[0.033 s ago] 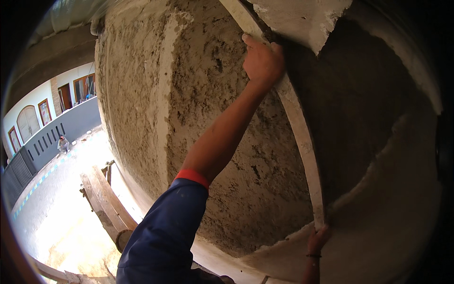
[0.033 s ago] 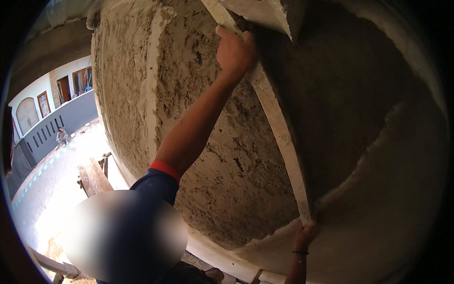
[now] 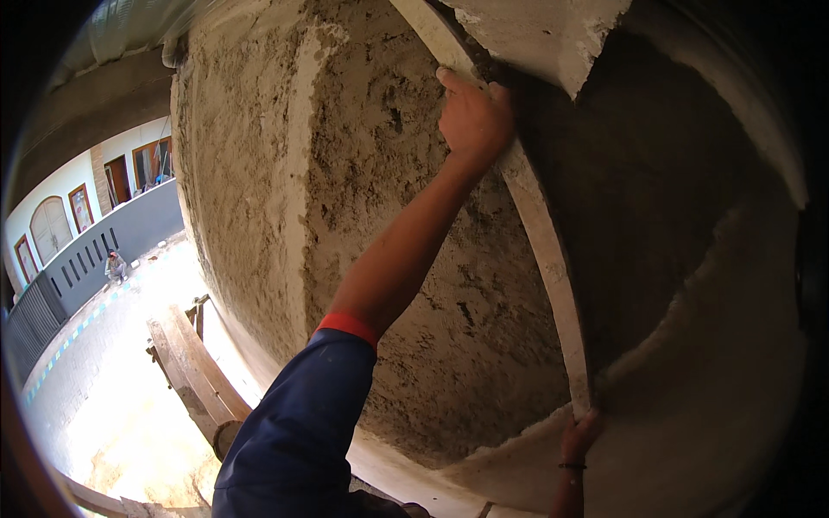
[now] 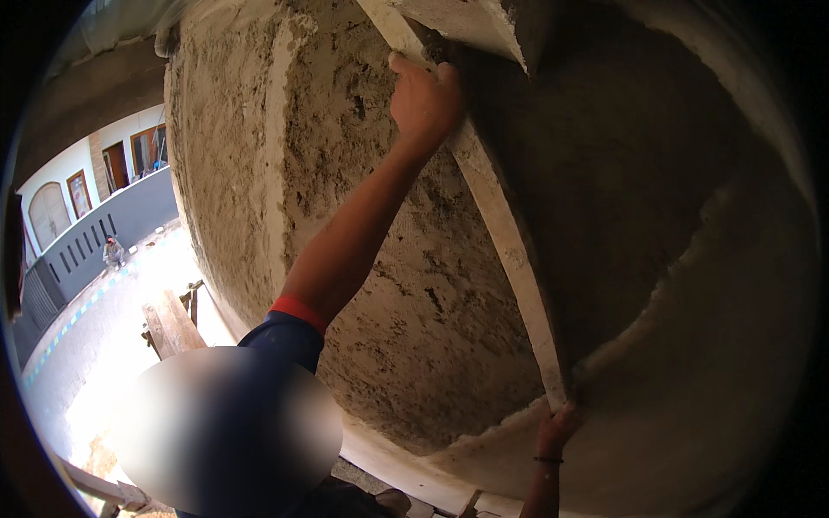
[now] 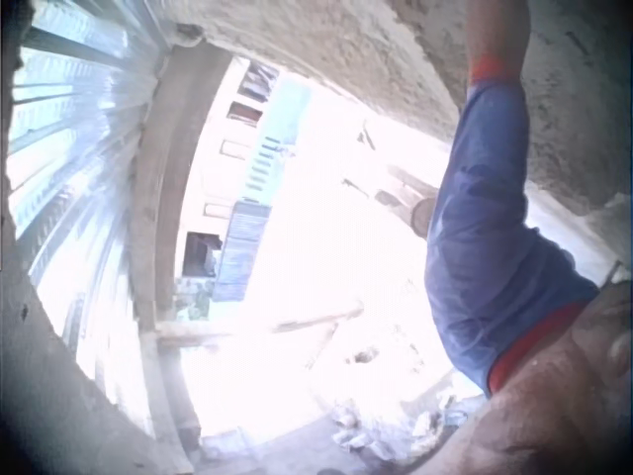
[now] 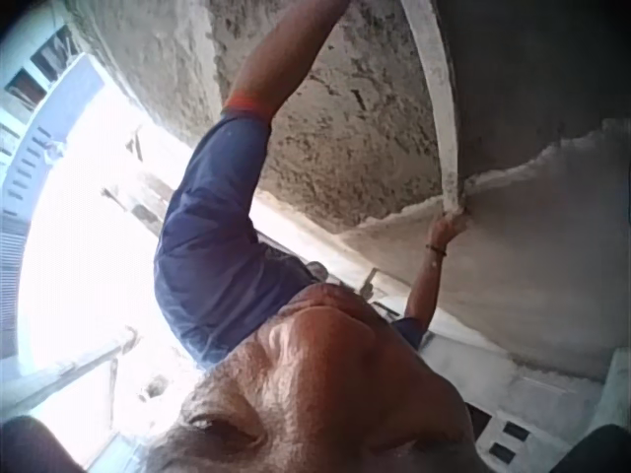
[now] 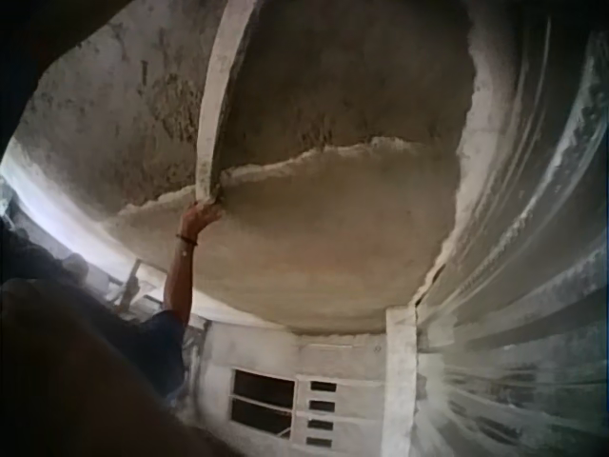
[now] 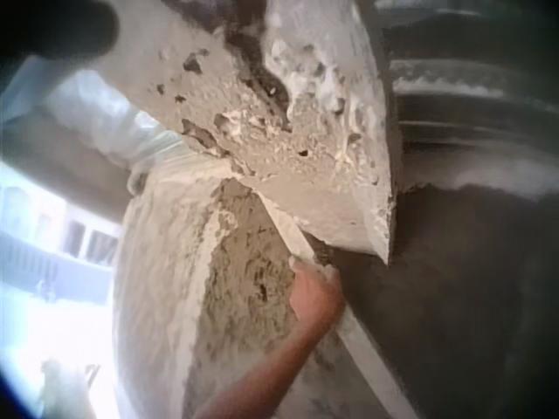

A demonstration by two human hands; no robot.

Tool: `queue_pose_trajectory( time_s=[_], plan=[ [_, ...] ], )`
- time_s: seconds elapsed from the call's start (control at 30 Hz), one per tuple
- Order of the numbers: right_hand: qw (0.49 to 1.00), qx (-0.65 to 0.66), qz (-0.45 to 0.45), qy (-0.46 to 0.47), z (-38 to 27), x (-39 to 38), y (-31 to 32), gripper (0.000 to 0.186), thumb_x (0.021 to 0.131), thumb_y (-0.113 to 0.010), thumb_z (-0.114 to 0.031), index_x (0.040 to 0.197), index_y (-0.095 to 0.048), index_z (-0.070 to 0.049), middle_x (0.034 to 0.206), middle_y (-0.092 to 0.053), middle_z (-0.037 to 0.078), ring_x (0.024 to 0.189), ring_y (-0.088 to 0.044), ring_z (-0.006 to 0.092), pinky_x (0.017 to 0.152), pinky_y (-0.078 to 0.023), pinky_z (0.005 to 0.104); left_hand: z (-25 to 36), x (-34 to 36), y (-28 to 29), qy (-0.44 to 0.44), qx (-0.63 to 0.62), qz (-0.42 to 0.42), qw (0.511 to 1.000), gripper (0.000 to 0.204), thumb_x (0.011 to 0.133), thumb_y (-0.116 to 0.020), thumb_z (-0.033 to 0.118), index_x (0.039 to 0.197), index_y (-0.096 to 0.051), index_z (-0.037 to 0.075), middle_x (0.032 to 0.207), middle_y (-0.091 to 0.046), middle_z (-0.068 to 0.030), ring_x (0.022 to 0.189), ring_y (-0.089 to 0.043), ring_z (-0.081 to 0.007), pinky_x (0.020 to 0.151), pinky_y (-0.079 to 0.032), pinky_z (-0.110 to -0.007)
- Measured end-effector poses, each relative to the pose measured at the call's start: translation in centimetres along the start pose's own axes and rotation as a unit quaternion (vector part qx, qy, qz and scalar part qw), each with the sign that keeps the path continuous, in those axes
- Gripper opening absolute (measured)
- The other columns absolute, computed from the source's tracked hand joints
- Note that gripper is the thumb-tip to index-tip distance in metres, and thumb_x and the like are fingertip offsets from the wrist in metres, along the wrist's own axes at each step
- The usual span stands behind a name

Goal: The person uses a long wooden board to level wet plaster on a high wall, then refills a bucket with water from another bucket, and uses a trowel to scoop plaster onto the wall from a bucket.

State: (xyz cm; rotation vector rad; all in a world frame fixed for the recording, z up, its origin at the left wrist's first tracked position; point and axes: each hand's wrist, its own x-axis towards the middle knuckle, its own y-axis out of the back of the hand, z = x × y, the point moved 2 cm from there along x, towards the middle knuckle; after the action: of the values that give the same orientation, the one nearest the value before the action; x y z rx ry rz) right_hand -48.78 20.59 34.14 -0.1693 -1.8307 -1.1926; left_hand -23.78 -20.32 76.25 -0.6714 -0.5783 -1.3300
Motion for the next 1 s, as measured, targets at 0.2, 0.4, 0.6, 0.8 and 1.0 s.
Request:
queue_pose_trajectory(
  time_s=[0.2,0.4,0.6,0.8,1.0],
  plan=[
    [0.994,0.099,-0.032,0.017,-1.4,-1.5,0.4,0.07,0.071,-0.071,-0.003,0.135,-0.042,-0.001,0.124,-0.05,0.028,0.117,-0.046,0.0468,0.1,-0.034,0.0546,-2.7,-3.1,0.3,0.03,0.033,-0.022,0.999,0.081,0.09,-0.054,0.031,0.138,-0.012,-0.018,0.106,-0.058,-0.0347,0.095,-0.061,-0.0452,0.083,-0.048,-0.05],
    [0.996,0.076,-0.042,0.009,1.8,-5.9,-3.1,0.075,0.071,-0.07,-0.001,0.139,-0.04,-0.006,0.128,-0.049,0.026,0.121,-0.044,0.0457,0.1,-0.035,0.0542,-7.0,-8.5,-0.4,-0.001,0.034,0.0,0.999,0.081,0.09,-0.056,0.029,0.139,-0.009,-0.017,0.116,-0.05,-0.0404,0.102,-0.057,-0.0486,0.087,-0.047,-0.049],
    [0.996,0.016,-0.041,0.081,5.0,-10.4,-6.5,0.07,0.074,-0.067,-0.005,0.139,-0.042,-0.009,0.13,-0.046,0.025,0.121,-0.043,0.0466,0.103,-0.033,0.0577,-16.7,-15.6,2.4,0.107,-0.003,-0.024,0.994,0.082,0.093,-0.053,0.03,0.141,-0.005,-0.016,0.122,-0.047,-0.0382,0.101,-0.057,-0.0452,0.086,-0.047,-0.048],
    [0.994,0.018,-0.068,0.087,3.4,-9.6,-7.6,0.067,0.072,-0.065,-0.004,0.136,-0.046,-0.01,0.128,-0.047,0.025,0.124,-0.04,0.0469,0.105,-0.029,0.0622,-24.4,-15.9,5.2,0.119,-0.062,0.034,0.99,0.074,0.096,-0.05,0.026,0.143,-0.007,-0.012,0.126,-0.043,-0.0334,0.111,-0.049,-0.0413,0.093,-0.04,-0.048],
    [0.995,0.02,-0.024,0.093,-2.8,-5.6,-3.6,0.067,0.073,-0.065,-0.007,0.137,-0.045,-0.009,0.129,-0.046,0.025,0.124,-0.04,0.0456,0.107,-0.025,0.0626,-20.2,-6.8,5.7,0.046,-0.065,0.061,0.995,0.073,0.094,-0.051,0.027,0.14,-0.012,-0.014,0.117,-0.047,-0.0355,0.102,-0.052,-0.043,0.089,-0.041,-0.05]
  ],
)
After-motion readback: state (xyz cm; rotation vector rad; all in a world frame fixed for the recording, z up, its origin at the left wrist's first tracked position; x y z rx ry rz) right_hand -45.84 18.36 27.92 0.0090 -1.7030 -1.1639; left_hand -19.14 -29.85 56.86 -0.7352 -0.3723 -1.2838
